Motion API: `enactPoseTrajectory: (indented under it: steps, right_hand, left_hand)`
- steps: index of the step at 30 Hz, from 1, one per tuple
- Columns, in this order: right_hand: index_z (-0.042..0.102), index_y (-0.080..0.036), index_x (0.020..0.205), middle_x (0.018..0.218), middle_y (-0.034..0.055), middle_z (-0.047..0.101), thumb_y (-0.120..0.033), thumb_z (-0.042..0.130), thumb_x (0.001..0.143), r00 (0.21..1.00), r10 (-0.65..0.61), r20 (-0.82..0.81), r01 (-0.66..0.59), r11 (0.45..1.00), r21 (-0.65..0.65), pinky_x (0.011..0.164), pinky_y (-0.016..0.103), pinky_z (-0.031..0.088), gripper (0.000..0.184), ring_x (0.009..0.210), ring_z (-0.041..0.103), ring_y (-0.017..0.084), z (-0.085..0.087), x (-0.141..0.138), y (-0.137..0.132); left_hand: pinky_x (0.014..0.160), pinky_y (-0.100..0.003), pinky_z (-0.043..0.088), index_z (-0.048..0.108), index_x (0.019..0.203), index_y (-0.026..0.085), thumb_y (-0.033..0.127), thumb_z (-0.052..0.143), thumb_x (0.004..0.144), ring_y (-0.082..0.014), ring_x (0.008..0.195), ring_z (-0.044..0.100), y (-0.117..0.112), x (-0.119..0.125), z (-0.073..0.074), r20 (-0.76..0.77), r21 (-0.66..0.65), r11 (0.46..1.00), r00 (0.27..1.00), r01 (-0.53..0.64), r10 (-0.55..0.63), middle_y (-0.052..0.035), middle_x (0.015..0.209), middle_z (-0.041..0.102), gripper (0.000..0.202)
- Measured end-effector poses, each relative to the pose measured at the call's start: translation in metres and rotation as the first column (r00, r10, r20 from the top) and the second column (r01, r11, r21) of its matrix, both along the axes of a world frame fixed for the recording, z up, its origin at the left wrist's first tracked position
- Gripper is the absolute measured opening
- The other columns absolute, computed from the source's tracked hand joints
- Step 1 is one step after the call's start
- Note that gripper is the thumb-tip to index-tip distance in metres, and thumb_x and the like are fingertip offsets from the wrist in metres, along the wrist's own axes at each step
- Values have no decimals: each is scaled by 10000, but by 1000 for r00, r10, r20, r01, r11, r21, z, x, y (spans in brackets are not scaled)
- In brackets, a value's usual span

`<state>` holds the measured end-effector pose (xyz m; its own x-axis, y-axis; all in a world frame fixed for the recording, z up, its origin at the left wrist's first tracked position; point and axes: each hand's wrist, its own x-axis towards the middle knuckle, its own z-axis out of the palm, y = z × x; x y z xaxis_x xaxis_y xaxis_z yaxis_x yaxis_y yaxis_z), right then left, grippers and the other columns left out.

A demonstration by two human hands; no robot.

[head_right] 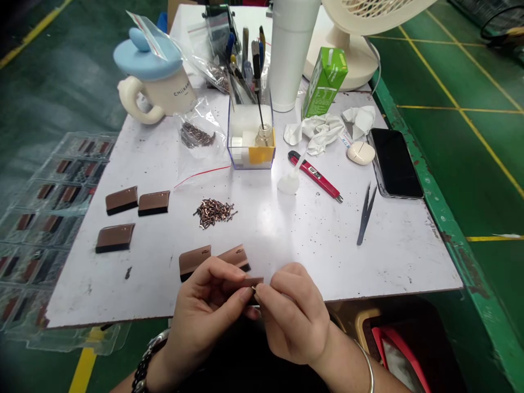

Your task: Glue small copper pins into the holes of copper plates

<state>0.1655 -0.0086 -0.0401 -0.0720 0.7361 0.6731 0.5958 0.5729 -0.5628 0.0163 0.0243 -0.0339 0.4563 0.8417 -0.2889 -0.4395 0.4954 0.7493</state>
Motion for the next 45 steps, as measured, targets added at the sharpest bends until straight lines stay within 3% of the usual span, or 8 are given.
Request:
enactPoseTrajectory:
  steps: [12,19,24,30,34,37,42,45]
  right_hand:
    - [552,-156,1162,914,68,543,-40,586,791,991,-121,-59,111,982,-153,610,293,525,390,793,555,159,4,-1,-3]
    - [576,-182,1036,854,31,604,-25,545,826,965,-75,-253,-34,915,-401,597,219,521,264,747,595,115,12,-3,-7]
    - [586,-184,995,838,30,619,-24,546,823,973,-96,-212,14,933,-360,591,207,530,238,727,609,116,18,-6,-2]
    - [577,-171,1046,826,39,638,2,518,825,962,66,-265,-131,963,-235,598,226,559,287,714,625,121,29,-25,32]
    - [580,-187,1070,851,40,643,-56,515,864,945,302,-130,-326,907,-268,646,241,565,252,762,625,125,46,-29,56]
    - [587,-164,1091,964,72,657,-111,568,866,948,279,151,-256,954,-158,739,257,560,232,873,630,143,79,-13,72]
    - [666,-189,965,898,16,680,-183,600,858,921,-127,367,111,992,65,730,273,510,126,784,620,102,135,38,134]
    - [707,-47,956,812,-6,670,-467,368,823,833,4,554,70,991,-113,569,247,379,556,693,626,67,136,62,186]
  left_hand:
    - [584,-151,592,615,840,200,95,681,809,-78,621,672,-2,1,-2,-25,93,993,997,-66,69,30,803,647,127]
    - [598,-172,574,607,865,214,94,654,823,-97,643,662,-7,-1,-4,-190,248,967,976,-56,105,19,800,649,135]
    - [652,-183,582,634,948,245,105,637,841,-114,703,683,-10,-6,2,-442,407,913,880,21,176,10,858,691,176]
    - [730,-203,610,648,947,243,81,646,826,-146,831,713,1,-17,16,-362,484,855,846,-189,392,0,931,710,202]
    - [745,-198,614,669,938,255,16,661,779,-145,875,710,8,-35,20,-339,627,738,767,-248,545,27,907,719,287]
    - [827,-280,613,663,986,252,-61,653,728,-163,862,719,11,-50,21,-291,782,581,694,-224,659,31,956,744,406]
    - [790,-283,628,597,1161,249,-113,674,646,-172,845,732,15,-76,24,-264,963,246,586,112,766,-3,1066,742,635]
    - [792,-325,637,582,1174,209,-67,704,661,-220,916,725,15,-88,24,-259,940,76,547,334,796,-65,1115,723,596]
